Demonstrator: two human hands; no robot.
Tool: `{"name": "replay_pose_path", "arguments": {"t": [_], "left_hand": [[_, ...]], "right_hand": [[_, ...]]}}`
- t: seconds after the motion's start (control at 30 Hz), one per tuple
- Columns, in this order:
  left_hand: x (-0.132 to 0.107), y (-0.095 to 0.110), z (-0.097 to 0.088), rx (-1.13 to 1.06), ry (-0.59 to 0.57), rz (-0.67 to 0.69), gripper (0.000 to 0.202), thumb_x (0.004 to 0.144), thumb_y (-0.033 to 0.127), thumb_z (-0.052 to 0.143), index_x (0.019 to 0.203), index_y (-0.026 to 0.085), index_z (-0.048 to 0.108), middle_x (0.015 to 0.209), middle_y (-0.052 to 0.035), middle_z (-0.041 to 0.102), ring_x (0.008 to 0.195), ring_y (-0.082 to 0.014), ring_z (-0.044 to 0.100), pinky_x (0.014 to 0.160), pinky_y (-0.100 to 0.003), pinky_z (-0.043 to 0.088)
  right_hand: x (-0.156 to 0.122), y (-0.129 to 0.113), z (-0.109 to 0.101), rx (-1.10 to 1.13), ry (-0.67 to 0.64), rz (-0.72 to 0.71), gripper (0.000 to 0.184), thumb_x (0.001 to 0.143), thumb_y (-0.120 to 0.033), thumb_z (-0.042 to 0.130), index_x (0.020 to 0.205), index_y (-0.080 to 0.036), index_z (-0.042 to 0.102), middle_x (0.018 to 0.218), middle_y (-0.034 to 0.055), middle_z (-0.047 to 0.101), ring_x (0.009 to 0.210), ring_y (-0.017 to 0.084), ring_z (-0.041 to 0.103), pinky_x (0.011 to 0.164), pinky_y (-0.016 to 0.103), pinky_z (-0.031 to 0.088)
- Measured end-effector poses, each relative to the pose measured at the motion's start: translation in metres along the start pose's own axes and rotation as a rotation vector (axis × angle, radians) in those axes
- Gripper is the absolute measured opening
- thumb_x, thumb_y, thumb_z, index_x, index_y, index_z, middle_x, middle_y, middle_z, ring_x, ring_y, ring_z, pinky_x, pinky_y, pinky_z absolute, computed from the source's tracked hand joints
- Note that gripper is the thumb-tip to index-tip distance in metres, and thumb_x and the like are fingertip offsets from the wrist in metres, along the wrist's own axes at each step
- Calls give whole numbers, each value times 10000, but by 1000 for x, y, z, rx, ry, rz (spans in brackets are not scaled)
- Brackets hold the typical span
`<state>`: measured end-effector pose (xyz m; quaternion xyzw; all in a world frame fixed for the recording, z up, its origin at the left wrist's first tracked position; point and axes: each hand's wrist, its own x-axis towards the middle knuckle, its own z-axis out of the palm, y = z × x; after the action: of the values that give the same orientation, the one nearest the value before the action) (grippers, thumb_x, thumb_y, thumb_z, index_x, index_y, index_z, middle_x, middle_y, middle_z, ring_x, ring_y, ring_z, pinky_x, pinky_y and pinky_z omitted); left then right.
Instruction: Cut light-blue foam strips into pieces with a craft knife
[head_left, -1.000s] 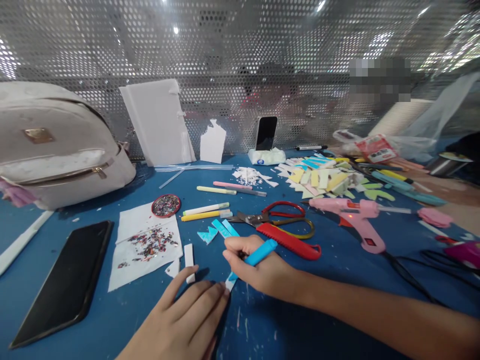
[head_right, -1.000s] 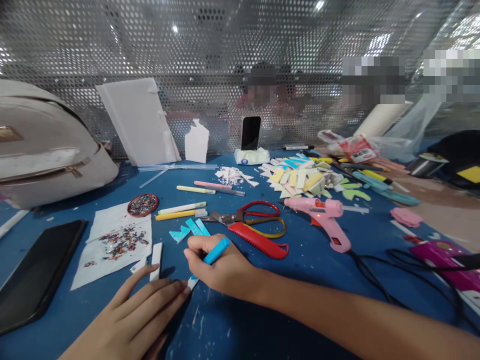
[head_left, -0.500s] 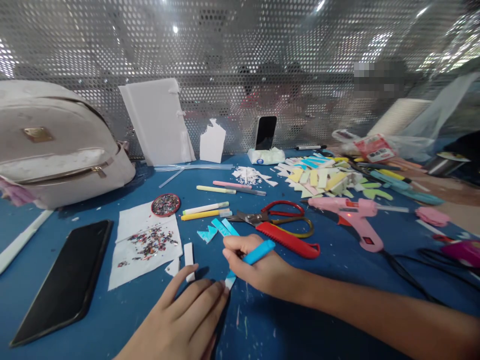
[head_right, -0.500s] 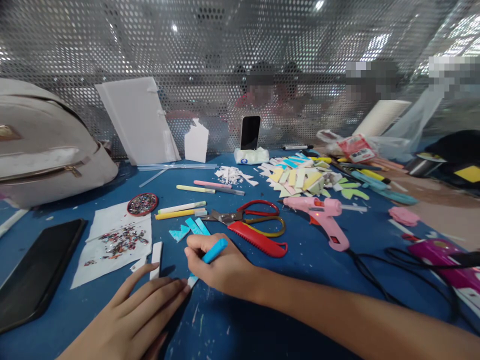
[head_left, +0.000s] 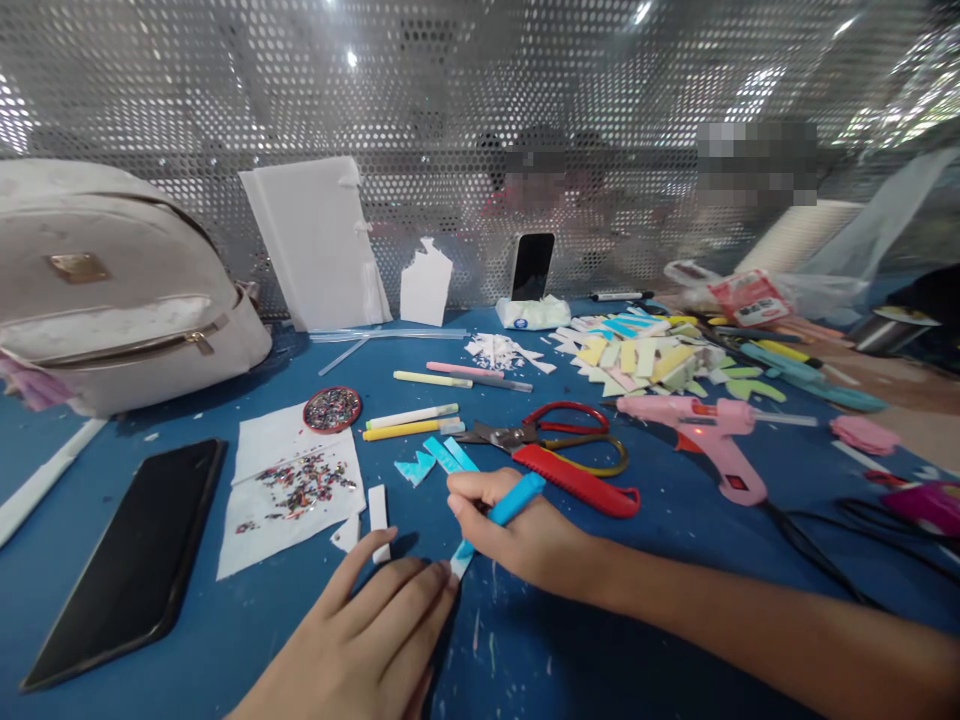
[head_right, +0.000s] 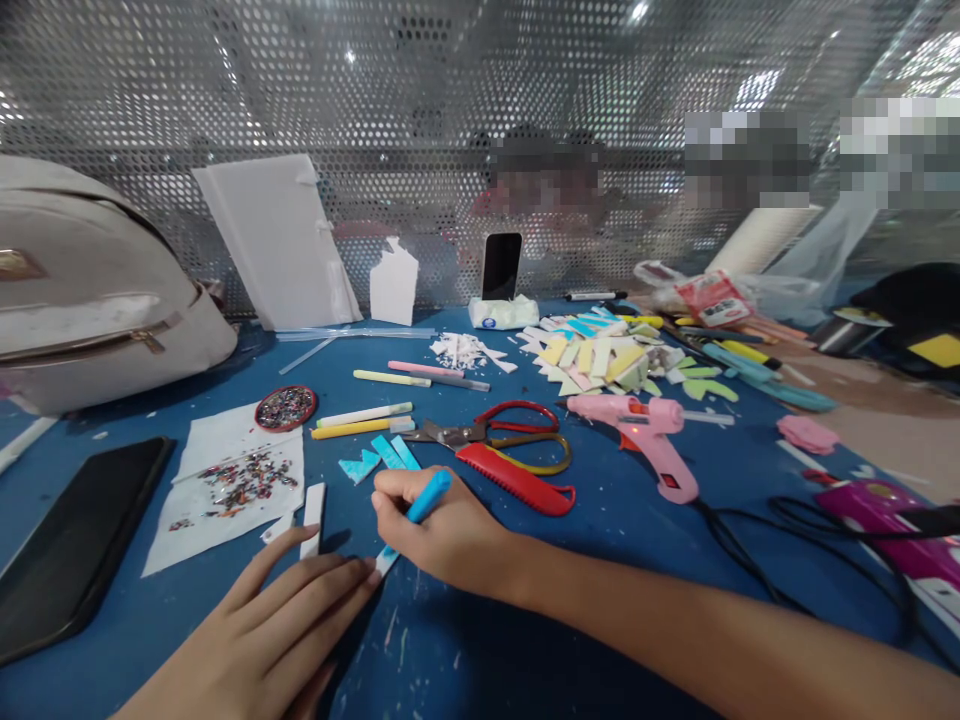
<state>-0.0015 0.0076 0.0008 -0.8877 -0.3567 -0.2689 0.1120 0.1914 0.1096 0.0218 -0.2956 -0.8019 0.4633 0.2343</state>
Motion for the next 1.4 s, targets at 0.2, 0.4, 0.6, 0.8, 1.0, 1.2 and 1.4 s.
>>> {"name": "replay_pose_path", "arguments": {"t": [0.2,0.4,0.6,0.8,1.0,1.2,1.4], "left_hand": [[-2,0,2,-4,9,3,293,1030,223,450,1195,146,681,1095,-1,717,1015,-152,619,1223,-359,161],[-1,-1,1,4,0,3,295,1031,224,452,1204,149,679,1101,-4,716,1021,-154,621,1222,-362,169],[-1,0,2,8,12,5,297,1032,223,445,1191,156,687,1076,1,726,997,-151,630,1221,-352,170],[0,0,0,6,10,4,304,1037,226,433,1192,152,684,1094,2,720,1007,-150,629,1224,-353,161],[-1,0,0,11,20,-5,302,1043,225,425,1200,158,675,1092,3,716,1018,-137,628,1224,-354,172],[0,0,0,7,7,-9,291,1037,223,442,1195,151,676,1090,-1,713,1026,-140,627,1223,-349,174],[-1,0,0,5,-6,-5,287,1032,223,456,1204,151,674,1105,1,715,1026,-140,627,1231,-347,154]], "right_hand": [[0,-2,-1,23,2,20,345,938,-212,435,637,-212,265,605,-62,262,560,105,280,523,261,244],[0,-2,-1,24,6,15,338,946,-221,421,644,-213,268,608,-62,266,559,106,280,523,260,244],[1,-1,0,50,12,9,341,952,-225,418,645,-214,268,611,-62,272,564,109,284,530,263,248],[0,4,1,52,-6,36,349,968,-249,416,646,-211,288,620,-61,277,571,111,299,535,262,255],[1,3,0,46,-1,28,356,976,-236,408,647,-211,277,618,-61,281,572,110,289,537,261,253],[1,4,1,59,18,30,352,981,-237,415,655,-211,285,623,-58,277,577,113,290,538,261,256],[0,3,1,58,9,34,355,979,-235,412,649,-210,281,618,-59,278,572,111,292,535,264,251]]}}
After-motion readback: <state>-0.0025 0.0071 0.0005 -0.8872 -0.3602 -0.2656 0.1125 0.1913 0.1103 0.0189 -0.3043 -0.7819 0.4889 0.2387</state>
